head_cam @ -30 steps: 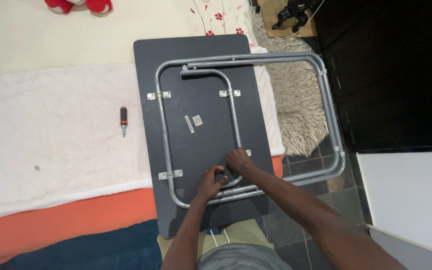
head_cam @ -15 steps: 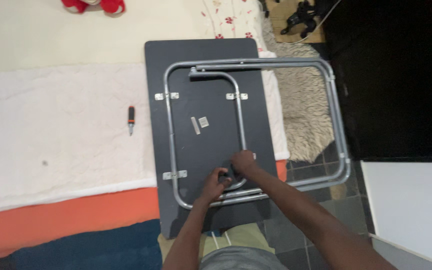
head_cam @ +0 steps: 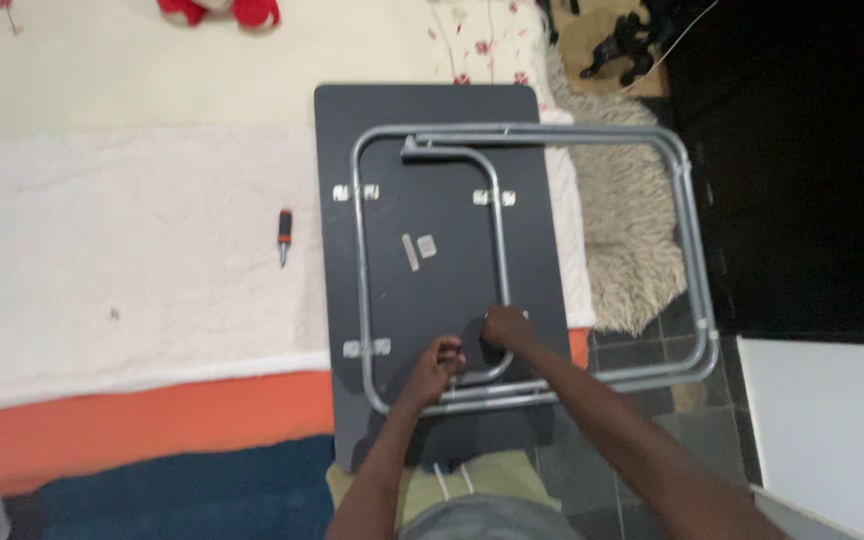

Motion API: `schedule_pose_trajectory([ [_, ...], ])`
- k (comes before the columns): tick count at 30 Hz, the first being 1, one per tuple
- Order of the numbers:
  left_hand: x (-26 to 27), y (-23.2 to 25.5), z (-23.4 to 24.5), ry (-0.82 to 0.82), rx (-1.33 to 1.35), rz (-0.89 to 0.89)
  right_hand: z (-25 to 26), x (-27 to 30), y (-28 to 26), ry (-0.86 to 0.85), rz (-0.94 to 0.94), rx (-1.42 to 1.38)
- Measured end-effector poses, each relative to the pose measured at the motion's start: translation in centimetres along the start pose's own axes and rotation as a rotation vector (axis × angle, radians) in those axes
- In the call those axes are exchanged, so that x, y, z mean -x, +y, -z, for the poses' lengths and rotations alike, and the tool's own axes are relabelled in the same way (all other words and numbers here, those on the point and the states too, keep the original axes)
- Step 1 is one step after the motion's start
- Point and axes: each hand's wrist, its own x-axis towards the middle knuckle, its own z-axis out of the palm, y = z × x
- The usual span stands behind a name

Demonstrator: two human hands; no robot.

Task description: The person assembles a metal table frame by attaching metal brackets to the frame using screws. They position the brackets, insert screws, and tighten them by hand at multiple locations on the frame.

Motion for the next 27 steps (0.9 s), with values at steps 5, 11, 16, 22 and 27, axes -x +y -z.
schedule_pose_trajectory([
  [5,1.7,2.8,7.3,0.151,0.202,-0.119,1.7,-1.3,0.1,-0.246,-0.041,-0.022],
  [11,4.2,0.1,22.9,0.595,0.497,-0.162,4.6,1.7,2.9,-0.821,-0.160,-0.933],
  [16,7.0,-3.5,40.0,1.104,0.028,-0.218,2.1,8.9,1.9,-0.753,-0.198,-0.972],
  [22,6.9,-4.1,50.9,1.213,-0.672,0.026,-0.6,15.5,-2.3,-0.970,-0.360,-1.681],
  [27,5.3,-3.4,54.6,0.989,-0.913,0.345,-3.6,17.7,-4.9,-0.660,-0.767,-1.494],
])
